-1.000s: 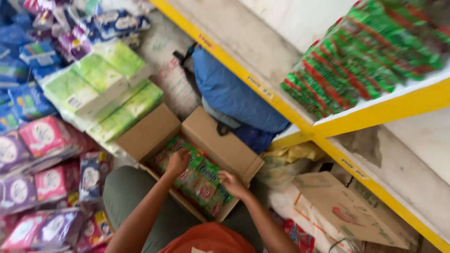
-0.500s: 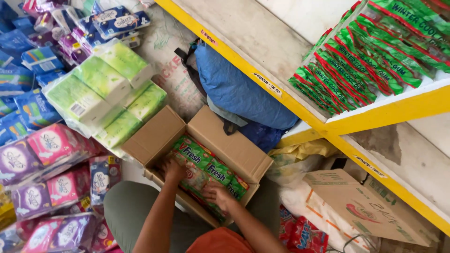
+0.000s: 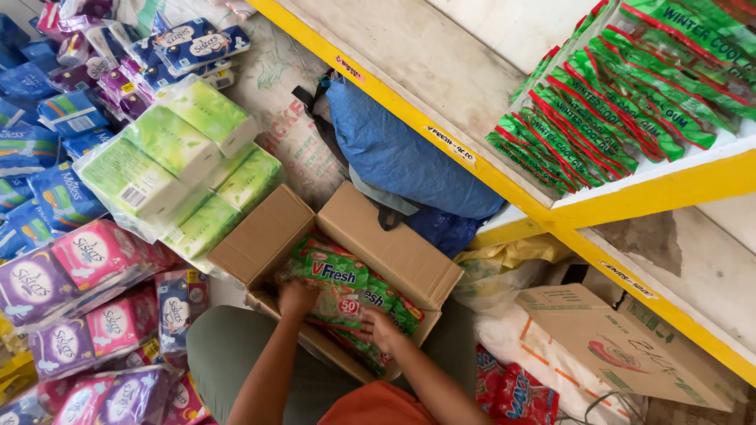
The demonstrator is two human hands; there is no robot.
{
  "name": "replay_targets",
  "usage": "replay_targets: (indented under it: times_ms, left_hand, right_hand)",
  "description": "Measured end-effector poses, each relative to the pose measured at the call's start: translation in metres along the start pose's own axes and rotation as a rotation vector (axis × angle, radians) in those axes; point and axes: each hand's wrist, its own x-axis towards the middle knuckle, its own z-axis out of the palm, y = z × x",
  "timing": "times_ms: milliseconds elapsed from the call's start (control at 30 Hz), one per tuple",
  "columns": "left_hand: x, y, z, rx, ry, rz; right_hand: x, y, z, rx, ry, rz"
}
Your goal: Organizing and stocking shelves with packets of VFresh gum from a box on the floor.
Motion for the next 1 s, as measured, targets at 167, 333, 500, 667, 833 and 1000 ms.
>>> replay_targets:
  times_ms: [167, 333, 500, 667, 833, 1000]
  left_hand:
    - [0.020, -0.012, -0.005, -0.283, -0.020, 0.028]
    - [0.019, -0.004, 0.016, -0.508, -0.117, 0.063]
    - [-0.039, 0.047, 0.001, -1.052, -0.512, -0.157]
    - [-0.074, 0.069, 0.019, -1.243, -0.496, -0.179]
    - [-0.086, 0.054, 0.041, -1.455, -0.389, -0.109]
    - [-0.139, 0.067, -0.011, -1.598, -0.338, -0.018]
  right_hand:
    - [-0.015, -0.014, 0.011, -0.030, 0.006, -0.106]
    - [-0.018, -0.021, 0.009, -0.136, 0.034, -0.185]
    - [-0.011, -0.019, -0.017, -0.155, 0.095, -0.186]
    - [0.014, 0.009, -0.062, -0.998, 0.257, -0.618]
    - [-0.129, -0.047, 0.028, -1.310, 0.127, -0.960]
    - [-0.178, -0.071, 0.072, -1.523, 0.148, -1.187]
